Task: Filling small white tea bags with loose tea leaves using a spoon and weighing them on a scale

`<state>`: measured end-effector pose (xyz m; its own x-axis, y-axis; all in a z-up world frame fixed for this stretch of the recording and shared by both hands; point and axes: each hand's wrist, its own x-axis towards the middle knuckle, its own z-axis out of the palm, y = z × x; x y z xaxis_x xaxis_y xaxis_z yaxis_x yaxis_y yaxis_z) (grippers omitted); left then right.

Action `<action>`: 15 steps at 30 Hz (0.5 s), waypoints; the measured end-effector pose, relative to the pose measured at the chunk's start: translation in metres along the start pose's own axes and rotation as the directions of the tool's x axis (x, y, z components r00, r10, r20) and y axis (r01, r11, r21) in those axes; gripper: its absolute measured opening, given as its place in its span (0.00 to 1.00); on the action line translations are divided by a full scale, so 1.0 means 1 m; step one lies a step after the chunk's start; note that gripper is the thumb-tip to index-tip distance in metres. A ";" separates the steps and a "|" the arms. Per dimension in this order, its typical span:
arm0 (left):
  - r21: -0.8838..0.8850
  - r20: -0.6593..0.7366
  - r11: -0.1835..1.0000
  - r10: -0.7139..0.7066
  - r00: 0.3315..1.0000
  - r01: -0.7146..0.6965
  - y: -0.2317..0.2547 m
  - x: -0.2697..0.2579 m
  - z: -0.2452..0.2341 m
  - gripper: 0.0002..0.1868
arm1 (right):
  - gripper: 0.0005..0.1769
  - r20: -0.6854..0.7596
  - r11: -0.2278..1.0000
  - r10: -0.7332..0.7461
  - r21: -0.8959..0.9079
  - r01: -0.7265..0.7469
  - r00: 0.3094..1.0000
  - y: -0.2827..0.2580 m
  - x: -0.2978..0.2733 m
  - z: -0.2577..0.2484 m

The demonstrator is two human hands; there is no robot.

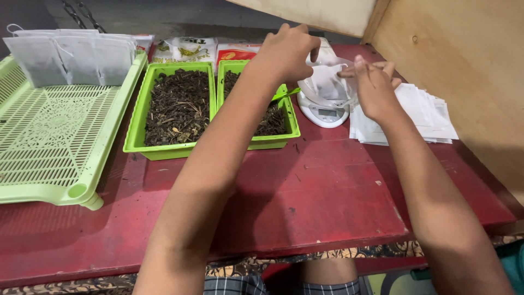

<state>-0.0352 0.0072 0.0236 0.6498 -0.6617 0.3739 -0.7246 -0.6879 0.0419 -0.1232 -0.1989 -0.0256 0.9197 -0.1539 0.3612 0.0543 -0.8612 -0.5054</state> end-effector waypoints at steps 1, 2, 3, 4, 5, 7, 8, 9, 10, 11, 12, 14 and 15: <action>0.014 0.010 1.000 -0.018 1.000 0.018 -0.002 0.002 0.001 0.13 | 0.48 -0.046 0.998 -0.053 0.025 0.054 0.998 0.002 0.002 0.000; 0.029 0.019 0.999 -0.037 0.999 0.036 -0.003 0.004 0.003 0.16 | 0.50 -0.093 0.993 -0.104 0.048 0.108 0.990 0.004 0.004 0.001; 0.029 0.019 0.999 -0.036 0.999 0.036 -0.005 0.005 0.005 0.16 | 0.50 -0.093 0.993 -0.103 0.048 0.108 0.990 0.001 0.002 -0.001; 0.024 0.000 0.998 -0.053 0.999 0.053 -0.007 0.005 0.007 0.20 | 0.47 -0.117 0.985 -0.127 0.098 0.139 0.985 -0.001 0.000 -0.003; 0.020 -0.019 0.997 -0.069 0.997 0.070 -0.008 0.007 0.009 0.24 | 0.44 -0.144 0.974 -0.149 0.148 0.170 0.978 -0.003 -0.002 -0.005; 0.006 -0.015 0.996 -0.084 0.996 0.084 -0.008 0.006 0.008 0.25 | 0.42 -0.174 0.953 -0.202 0.194 0.234 0.964 -0.007 -0.005 -0.007; -0.009 -0.009 0.995 -0.099 0.995 0.099 -0.008 0.005 0.008 0.28 | 0.40 -0.206 0.925 -0.252 0.237 0.298 0.946 -0.010 -0.007 -0.008; -0.009 -0.008 0.995 -0.101 0.995 0.101 -0.007 0.004 0.007 0.28 | 0.40 -0.204 0.924 -0.253 0.239 0.298 0.946 -0.012 -0.007 -0.009; -0.012 -0.010 0.993 -0.115 0.993 0.114 -0.006 0.003 0.006 0.29 | 0.40 -0.236 0.905 -0.279 0.261 0.337 0.931 -0.015 -0.007 -0.009; -0.016 -0.013 0.992 -0.128 0.992 0.128 -0.005 0.003 0.005 0.31 | 0.40 -0.267 0.883 -0.304 0.280 0.376 0.914 -0.017 -0.007 -0.009; -0.017 -0.014 0.991 -0.131 0.991 0.131 -0.005 0.003 0.004 0.31 | 0.40 -0.265 0.883 -0.306 0.280 0.377 0.914 -0.023 -0.009 -0.010; -0.078 0.000 0.982 -0.170 0.985 0.169 -0.004 0.004 0.003 0.32 | 0.38 -0.316 0.846 -0.317 0.333 0.417 0.894 -0.033 -0.014 -0.011; -0.078 0.000 0.982 -0.171 0.985 0.170 -0.006 0.004 0.002 0.32 | 0.38 -0.315 0.846 -0.317 0.334 0.417 0.895 -0.033 -0.013 -0.010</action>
<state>-0.0282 0.0082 0.0226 0.7641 -0.5347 0.3609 -0.6190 -0.7653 0.1767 -0.1412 -0.1736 -0.0056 0.6832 -0.0177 0.7301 0.5590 -0.6306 -0.5384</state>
